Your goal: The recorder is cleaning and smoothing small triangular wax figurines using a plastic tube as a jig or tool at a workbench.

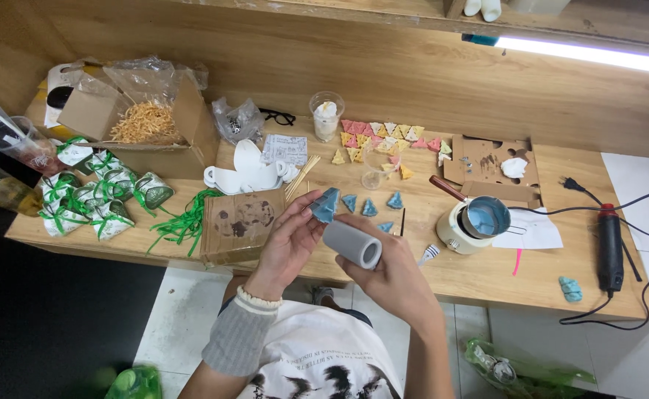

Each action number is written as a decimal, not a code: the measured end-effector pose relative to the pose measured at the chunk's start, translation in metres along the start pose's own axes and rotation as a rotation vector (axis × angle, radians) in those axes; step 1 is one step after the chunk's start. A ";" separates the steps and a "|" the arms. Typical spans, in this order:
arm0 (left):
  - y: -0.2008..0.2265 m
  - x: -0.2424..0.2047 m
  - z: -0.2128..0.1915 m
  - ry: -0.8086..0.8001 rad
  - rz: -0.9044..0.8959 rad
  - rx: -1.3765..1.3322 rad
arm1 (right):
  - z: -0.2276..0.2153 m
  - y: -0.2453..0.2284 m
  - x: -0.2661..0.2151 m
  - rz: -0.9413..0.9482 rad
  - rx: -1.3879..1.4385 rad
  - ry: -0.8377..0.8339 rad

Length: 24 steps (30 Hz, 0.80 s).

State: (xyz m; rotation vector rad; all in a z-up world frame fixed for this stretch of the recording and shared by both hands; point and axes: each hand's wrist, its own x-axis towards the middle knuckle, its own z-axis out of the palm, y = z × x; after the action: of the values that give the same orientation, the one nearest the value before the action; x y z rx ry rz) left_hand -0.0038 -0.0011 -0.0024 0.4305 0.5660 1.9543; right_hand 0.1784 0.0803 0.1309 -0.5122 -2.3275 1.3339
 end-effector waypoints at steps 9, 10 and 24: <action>-0.002 0.012 -0.031 0.027 -0.093 0.144 | -0.016 0.038 -0.008 0.418 -0.006 0.166; -0.010 0.018 -0.044 0.050 -0.145 0.121 | -0.014 0.051 -0.011 0.345 -0.044 0.186; -0.184 0.124 -0.228 0.318 -0.302 1.440 | -0.008 0.128 -0.018 0.503 0.006 0.190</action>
State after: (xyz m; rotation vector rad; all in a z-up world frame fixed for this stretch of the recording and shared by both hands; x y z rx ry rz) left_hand -0.0407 0.1345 -0.2878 0.8170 2.0889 1.0312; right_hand 0.2121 0.1376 0.0195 -1.2268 -2.1131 1.4213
